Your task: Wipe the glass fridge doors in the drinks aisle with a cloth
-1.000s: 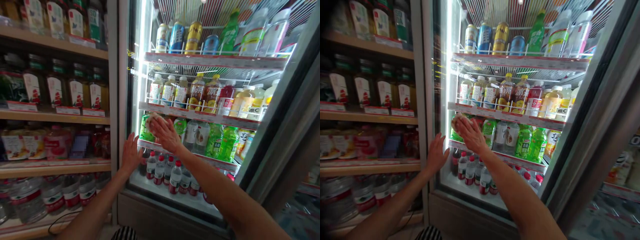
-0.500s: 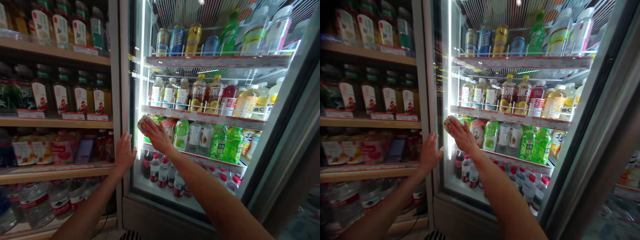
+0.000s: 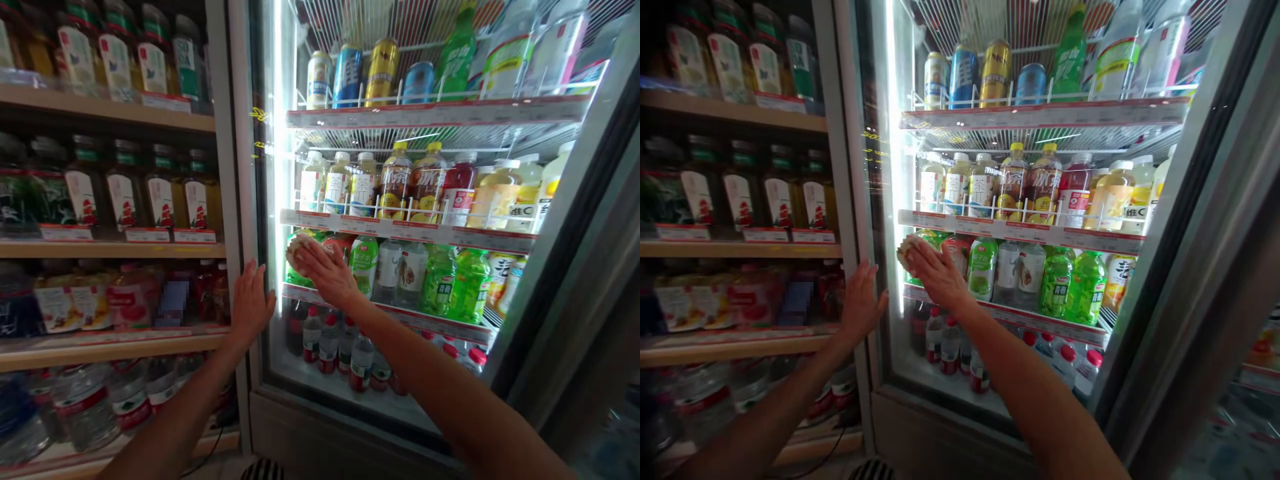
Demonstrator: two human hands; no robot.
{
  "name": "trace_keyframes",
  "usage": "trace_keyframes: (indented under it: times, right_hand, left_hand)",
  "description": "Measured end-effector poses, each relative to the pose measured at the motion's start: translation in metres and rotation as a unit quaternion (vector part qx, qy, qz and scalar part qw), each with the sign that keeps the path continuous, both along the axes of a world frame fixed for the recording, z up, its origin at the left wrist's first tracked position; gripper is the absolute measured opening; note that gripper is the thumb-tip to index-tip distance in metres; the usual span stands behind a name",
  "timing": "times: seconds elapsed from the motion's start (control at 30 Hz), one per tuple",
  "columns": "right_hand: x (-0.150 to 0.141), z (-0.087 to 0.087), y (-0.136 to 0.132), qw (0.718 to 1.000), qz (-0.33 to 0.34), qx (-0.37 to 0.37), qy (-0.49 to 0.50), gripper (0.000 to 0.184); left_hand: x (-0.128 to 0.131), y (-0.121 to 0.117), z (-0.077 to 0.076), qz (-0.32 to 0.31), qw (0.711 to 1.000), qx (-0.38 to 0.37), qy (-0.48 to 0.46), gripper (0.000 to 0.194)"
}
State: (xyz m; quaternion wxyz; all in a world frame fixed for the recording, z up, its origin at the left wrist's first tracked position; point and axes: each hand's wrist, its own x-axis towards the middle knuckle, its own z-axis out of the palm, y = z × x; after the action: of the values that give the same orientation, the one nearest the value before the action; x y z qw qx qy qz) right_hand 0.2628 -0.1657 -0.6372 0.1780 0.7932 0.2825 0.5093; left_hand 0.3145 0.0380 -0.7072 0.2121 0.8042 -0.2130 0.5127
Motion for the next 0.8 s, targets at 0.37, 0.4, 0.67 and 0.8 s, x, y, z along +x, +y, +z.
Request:
trace_keyframes:
  times: [0.37, 0.4, 0.67, 0.8]
  right_hand:
    - [-0.061, -0.002, -0.072, 0.995, -0.075, -0.035, -0.063, 0.048]
    - [-0.064, 0.009, -0.076, 0.993, -0.090, -0.009, -0.076, 0.049]
    - [-0.093, -0.029, -0.105, 0.993, -0.100, -0.041, -0.041, 0.050]
    - [-0.107, -0.037, -0.125, 0.991, -0.098, -0.085, -0.029, 0.045]
  left_hand:
    - [-0.022, -0.063, 0.018, -0.078, 0.995, 0.024, -0.065, 0.059]
    - [-0.025, -0.072, 0.023, -0.086, 0.993, 0.026, -0.075, 0.059]
    - [-0.039, -0.106, 0.033, -0.125, 0.986, 0.023, -0.105, 0.062]
    - [-0.040, -0.109, 0.034, -0.132, 0.985, 0.026, -0.108, 0.063]
